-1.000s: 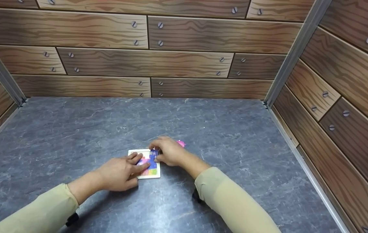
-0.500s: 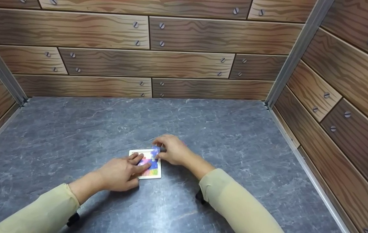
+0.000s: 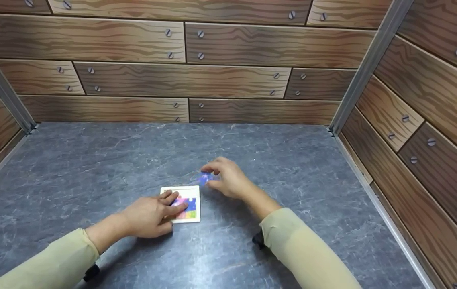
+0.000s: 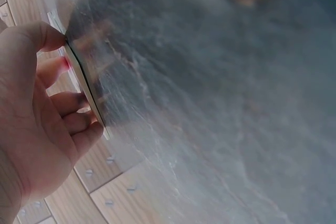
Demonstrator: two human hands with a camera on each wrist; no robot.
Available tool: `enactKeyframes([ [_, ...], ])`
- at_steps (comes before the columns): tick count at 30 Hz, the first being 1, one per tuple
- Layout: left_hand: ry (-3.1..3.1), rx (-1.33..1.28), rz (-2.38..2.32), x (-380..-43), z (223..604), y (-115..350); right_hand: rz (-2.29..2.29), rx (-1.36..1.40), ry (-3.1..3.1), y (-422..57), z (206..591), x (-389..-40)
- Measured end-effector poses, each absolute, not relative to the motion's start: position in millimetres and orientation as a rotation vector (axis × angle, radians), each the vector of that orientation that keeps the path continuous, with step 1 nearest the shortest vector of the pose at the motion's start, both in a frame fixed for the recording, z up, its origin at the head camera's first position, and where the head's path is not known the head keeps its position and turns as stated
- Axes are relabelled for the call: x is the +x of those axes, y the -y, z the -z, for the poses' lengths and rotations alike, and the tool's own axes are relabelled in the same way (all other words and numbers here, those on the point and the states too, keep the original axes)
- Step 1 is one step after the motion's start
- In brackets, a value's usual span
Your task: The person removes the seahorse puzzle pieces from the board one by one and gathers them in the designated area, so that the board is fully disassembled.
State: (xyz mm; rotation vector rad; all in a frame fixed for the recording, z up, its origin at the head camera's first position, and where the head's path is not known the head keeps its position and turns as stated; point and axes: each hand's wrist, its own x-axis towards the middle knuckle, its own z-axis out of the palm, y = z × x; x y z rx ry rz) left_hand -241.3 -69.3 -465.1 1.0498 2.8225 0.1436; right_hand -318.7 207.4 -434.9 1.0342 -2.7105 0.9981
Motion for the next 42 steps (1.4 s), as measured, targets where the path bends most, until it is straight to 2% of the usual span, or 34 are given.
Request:
enactKeyframes([
  [21,-2.827,1.058,-0.156,-240,465,71,-1.069,0.822,2.786,-264,436,-340],
  [42,-2.802,1.052,-0.147,-240,463,72,-1.162,0.757,2.821,-299,455,-349],
])
